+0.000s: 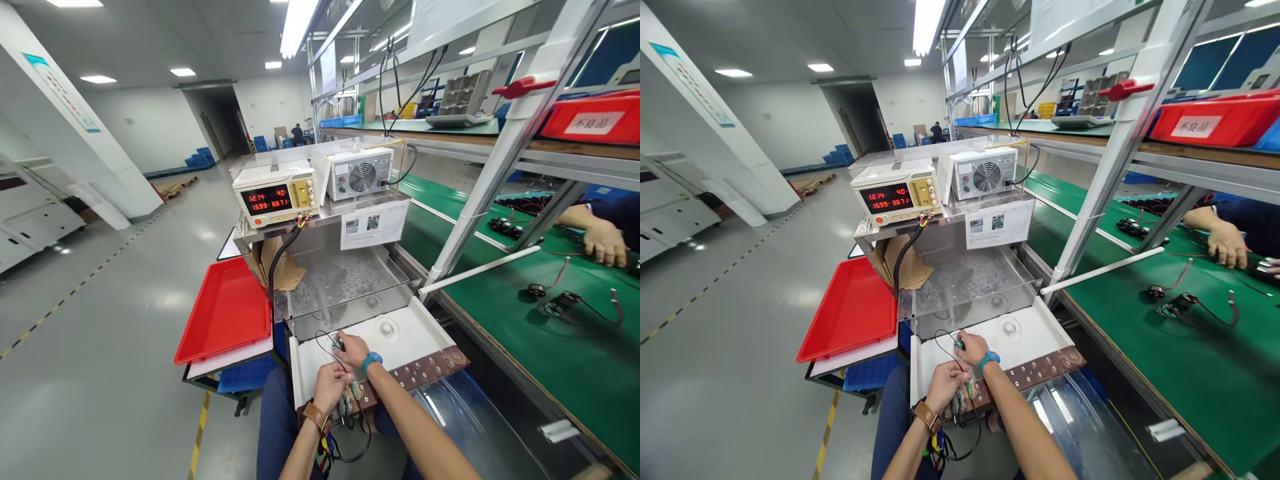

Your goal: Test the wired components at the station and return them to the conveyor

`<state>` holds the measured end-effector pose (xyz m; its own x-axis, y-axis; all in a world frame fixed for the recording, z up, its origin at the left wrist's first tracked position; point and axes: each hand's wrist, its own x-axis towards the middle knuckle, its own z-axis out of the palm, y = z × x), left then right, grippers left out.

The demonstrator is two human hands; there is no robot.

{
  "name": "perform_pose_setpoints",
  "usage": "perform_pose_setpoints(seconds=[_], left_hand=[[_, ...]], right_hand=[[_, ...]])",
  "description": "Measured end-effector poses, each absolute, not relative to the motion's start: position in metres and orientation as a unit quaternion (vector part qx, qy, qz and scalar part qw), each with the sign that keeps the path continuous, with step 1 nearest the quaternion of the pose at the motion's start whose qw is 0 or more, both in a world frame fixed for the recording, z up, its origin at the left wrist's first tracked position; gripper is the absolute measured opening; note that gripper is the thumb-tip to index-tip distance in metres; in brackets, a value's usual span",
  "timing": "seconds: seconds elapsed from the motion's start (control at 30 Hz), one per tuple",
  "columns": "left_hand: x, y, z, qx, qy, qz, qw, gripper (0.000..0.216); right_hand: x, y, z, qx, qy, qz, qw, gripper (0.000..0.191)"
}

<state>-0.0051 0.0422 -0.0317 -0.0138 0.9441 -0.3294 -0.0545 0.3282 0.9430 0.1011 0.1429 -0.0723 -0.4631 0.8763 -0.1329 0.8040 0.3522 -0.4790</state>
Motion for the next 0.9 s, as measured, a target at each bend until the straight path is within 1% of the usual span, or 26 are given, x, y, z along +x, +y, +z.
perform_pose_setpoints(seconds=[0.17,0.3,0.37,0.4,0.47,0.57,0.63,0.7,0.77,0.8,0.9], left_hand=[[-0.005,0.042,-0.035,0.393,0.572,0.432,0.576,0.019],[-0.005,0.042,-0.032,0.413,0.574,0.439,0.553,0.022],[-0.005,0.041,-0.028,0.43,0.572,0.447,0.537,0.025],[-0.005,0.041,-0.026,0.44,0.569,0.449,0.53,0.027],[-0.006,0.041,-0.024,0.452,0.572,0.446,0.52,0.036],[-0.008,0.045,-0.023,0.436,0.598,0.429,0.518,0.054],[-0.009,0.05,-0.025,0.408,0.607,0.426,0.532,0.064],[-0.01,0.055,-0.03,0.382,0.604,0.431,0.551,0.068],[-0.012,0.059,-0.036,0.359,0.604,0.434,0.564,0.069],[-0.013,0.061,-0.039,0.351,0.604,0.432,0.571,0.068],[-0.019,0.069,-0.048,0.338,0.606,0.404,0.596,0.063]], right_hand=[[0.1,0.143,-0.075,-0.513,-0.82,0.243,0.078,0.038],[0.098,0.144,-0.07,-0.499,-0.829,0.233,0.097,0.032],[0.096,0.142,-0.063,-0.502,-0.824,0.233,0.118,0.029],[0.095,0.141,-0.059,-0.507,-0.817,0.237,0.142,0.028],[0.1,0.14,-0.048,-0.526,-0.775,0.26,0.236,0.024],[0.129,0.139,-0.026,-0.561,-0.615,0.311,0.459,0.022],[0.169,0.134,-0.006,-0.551,-0.473,0.331,0.602,0.026],[0.222,0.123,0.017,-0.526,-0.354,0.317,0.706,0.033],[0.281,0.107,0.041,-0.51,-0.276,0.264,0.771,0.038],[0.311,0.101,0.052,-0.509,-0.254,0.228,0.79,0.039],[0.395,0.092,0.067,-0.543,-0.213,0.138,0.801,0.044]])
